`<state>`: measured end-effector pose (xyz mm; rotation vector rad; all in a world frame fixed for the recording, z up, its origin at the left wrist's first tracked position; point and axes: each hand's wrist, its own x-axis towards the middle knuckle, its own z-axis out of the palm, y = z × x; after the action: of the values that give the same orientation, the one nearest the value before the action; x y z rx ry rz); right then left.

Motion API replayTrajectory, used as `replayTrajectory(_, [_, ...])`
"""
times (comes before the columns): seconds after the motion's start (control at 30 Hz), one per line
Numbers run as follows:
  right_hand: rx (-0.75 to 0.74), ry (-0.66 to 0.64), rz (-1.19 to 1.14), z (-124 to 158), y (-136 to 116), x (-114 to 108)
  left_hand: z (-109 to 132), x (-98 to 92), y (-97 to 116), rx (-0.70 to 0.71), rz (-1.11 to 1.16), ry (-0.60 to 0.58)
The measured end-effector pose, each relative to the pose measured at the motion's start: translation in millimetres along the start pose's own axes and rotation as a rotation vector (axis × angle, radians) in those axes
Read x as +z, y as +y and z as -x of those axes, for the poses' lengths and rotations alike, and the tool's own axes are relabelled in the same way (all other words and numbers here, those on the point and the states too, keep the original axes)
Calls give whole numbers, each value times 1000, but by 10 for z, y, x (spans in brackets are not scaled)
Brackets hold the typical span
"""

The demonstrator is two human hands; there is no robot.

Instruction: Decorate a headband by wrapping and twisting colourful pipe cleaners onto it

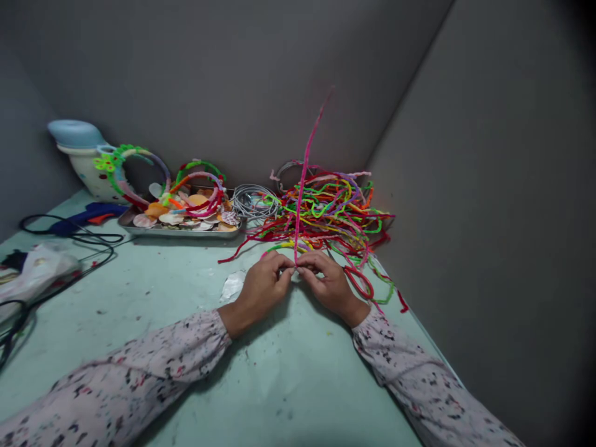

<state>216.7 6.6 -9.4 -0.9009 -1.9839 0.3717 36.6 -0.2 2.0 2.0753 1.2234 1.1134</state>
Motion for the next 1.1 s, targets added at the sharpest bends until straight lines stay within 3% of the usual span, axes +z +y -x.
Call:
replayTrajectory(0.33, [-136, -77, 159, -8, 26, -32, -7, 21, -56, -3, -25, 16])
replayTrajectory(0.6, [-57, -216, 203, -10, -2, -38, 27, 24, -57, 29, -93, -9])
replayTrajectory(1.1, [-5, -302, 331, 40, 0, -11, 66, 52, -69, 79, -237, -35])
